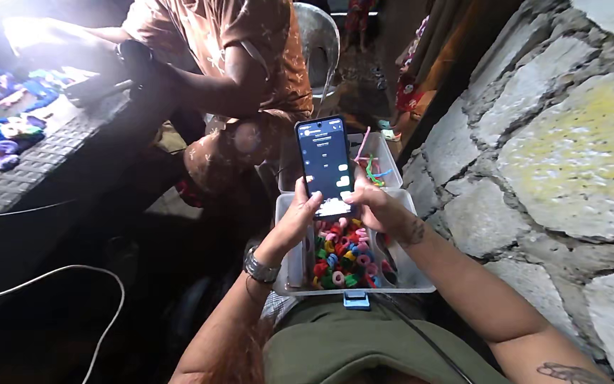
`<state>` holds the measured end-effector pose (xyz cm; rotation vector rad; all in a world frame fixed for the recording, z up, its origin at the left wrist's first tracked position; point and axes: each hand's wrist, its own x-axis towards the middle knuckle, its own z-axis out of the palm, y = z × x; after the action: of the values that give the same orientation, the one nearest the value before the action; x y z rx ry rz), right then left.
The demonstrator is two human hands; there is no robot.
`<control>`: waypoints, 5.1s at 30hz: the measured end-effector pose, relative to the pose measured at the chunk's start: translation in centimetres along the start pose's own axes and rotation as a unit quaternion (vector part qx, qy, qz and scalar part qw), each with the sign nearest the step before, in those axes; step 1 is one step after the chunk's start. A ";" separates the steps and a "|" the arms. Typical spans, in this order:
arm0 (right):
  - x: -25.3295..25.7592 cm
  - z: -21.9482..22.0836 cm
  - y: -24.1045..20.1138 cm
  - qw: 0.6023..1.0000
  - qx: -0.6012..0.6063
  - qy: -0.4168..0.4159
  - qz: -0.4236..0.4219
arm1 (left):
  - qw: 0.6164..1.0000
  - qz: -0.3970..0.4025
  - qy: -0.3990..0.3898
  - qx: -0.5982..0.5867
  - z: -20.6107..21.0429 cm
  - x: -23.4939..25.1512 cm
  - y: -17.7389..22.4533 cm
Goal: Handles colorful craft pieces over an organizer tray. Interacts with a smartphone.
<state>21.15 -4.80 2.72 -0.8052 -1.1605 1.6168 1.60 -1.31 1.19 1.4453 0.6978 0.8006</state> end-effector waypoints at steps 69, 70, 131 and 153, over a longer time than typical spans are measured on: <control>-0.3 0.4 1.1 0.997 -0.038 -0.063 -0.024 | 0.990 0.130 0.009 -0.054 -0.4 -0.5 -1.2; -0.3 0.4 1.1 0.997 -0.041 -0.065 -0.024 | 0.990 0.133 0.019 -0.050 -0.2 -0.5 -1.2; -0.7 1.1 0.6 0.994 -0.096 -0.033 -0.039 | 0.983 0.151 -0.056 -0.089 -1.2 -0.9 -2.1; -0.3 0.8 1.1 0.997 -0.049 -0.042 -0.052 | 0.980 0.162 -0.068 -0.090 -1.2 -1.0 -2.0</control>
<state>20.23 -5.45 1.92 -0.7326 -1.3285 1.5297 0.14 -1.37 -0.89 1.4502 0.2791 0.9772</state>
